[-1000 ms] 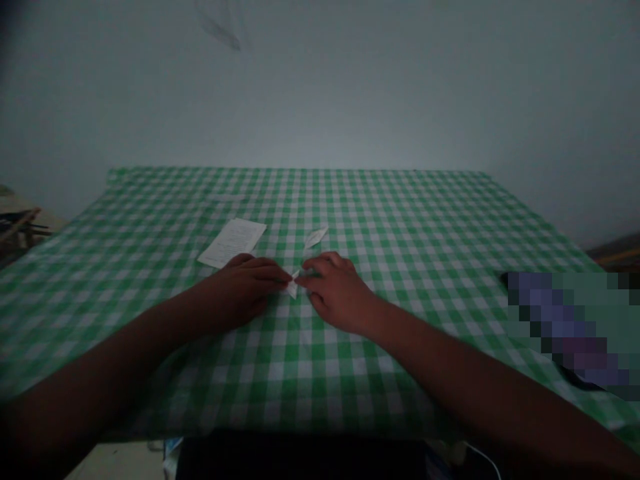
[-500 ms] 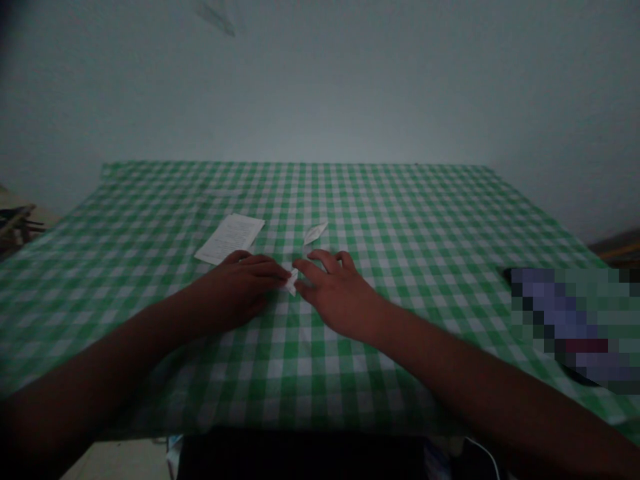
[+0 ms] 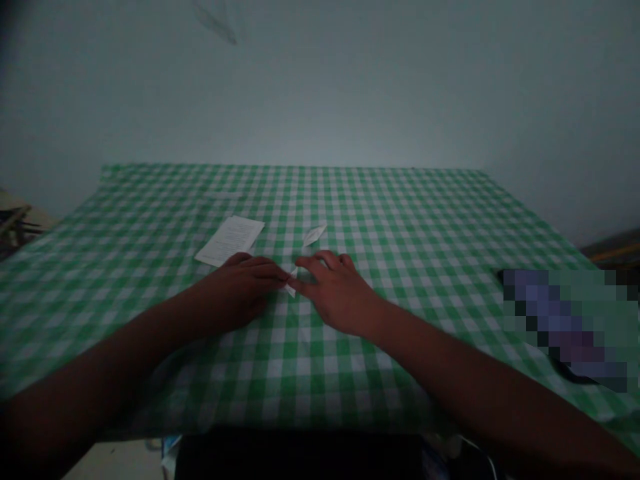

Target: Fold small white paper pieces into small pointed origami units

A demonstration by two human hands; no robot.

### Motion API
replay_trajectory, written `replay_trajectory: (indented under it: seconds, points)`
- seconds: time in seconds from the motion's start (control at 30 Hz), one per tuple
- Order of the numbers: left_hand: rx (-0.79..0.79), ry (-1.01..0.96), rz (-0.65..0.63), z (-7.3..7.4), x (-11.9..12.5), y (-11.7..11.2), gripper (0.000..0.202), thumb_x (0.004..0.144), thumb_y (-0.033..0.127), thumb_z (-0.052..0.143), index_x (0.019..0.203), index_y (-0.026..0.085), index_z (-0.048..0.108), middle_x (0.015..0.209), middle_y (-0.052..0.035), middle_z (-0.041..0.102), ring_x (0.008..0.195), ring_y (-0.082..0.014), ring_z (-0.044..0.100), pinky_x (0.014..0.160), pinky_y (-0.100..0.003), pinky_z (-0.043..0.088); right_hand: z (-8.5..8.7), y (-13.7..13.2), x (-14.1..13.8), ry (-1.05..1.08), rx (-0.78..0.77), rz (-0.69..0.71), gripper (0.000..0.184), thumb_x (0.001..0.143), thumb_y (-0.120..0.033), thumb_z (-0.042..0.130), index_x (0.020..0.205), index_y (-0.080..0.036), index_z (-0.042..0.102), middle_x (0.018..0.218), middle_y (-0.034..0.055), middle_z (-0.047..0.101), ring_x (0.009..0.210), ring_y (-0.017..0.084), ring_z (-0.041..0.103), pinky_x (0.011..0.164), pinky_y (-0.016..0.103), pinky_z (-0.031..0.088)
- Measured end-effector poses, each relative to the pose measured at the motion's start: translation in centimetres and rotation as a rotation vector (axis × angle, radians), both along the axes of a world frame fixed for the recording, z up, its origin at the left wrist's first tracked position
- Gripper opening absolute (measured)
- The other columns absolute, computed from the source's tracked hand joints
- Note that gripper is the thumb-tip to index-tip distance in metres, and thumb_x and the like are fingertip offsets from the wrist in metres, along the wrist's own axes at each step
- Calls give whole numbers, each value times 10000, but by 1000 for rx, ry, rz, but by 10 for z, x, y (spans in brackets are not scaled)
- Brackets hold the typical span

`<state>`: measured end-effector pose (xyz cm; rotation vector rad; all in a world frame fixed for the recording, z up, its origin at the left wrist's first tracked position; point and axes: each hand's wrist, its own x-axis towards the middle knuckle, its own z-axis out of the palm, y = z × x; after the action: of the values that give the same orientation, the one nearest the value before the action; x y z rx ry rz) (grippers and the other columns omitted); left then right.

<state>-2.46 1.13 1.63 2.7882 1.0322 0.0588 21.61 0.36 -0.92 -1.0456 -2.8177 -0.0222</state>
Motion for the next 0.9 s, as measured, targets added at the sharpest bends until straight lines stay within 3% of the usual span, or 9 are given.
replay_trajectory:
  seconds: [0.33, 0.77, 0.9]
  points:
    - [33, 4, 3, -2, 0, -1, 448, 773, 65, 520, 1169, 243, 630, 1278, -24, 652, 1198, -248, 547, 988, -448, 348, -2, -10, -5, -42, 18, 24, 507, 881, -108, 517, 1377, -202, 550, 1507, 141, 424, 1324, 364, 333, 982, 550, 365]
    - [15, 21, 11, -1, 2, 0, 426, 776, 75, 530, 1159, 225, 642, 1255, -44, 655, 1186, -254, 554, 986, -445, 359, -2, -15, -3, -30, -13, -2, 505, 906, -144, 495, 1406, -209, 524, 1564, 123, 358, 1317, 394, 338, 950, 569, 392]
    - [13, 2, 6, -3, 1, 0, 423, 788, 78, 539, 1168, 235, 641, 1240, -34, 659, 1176, -243, 562, 985, -433, 360, -5, -13, 1, 83, -67, 4, 480, 913, -145, 480, 1381, -222, 556, 1497, 113, 443, 1294, 348, 371, 969, 541, 396]
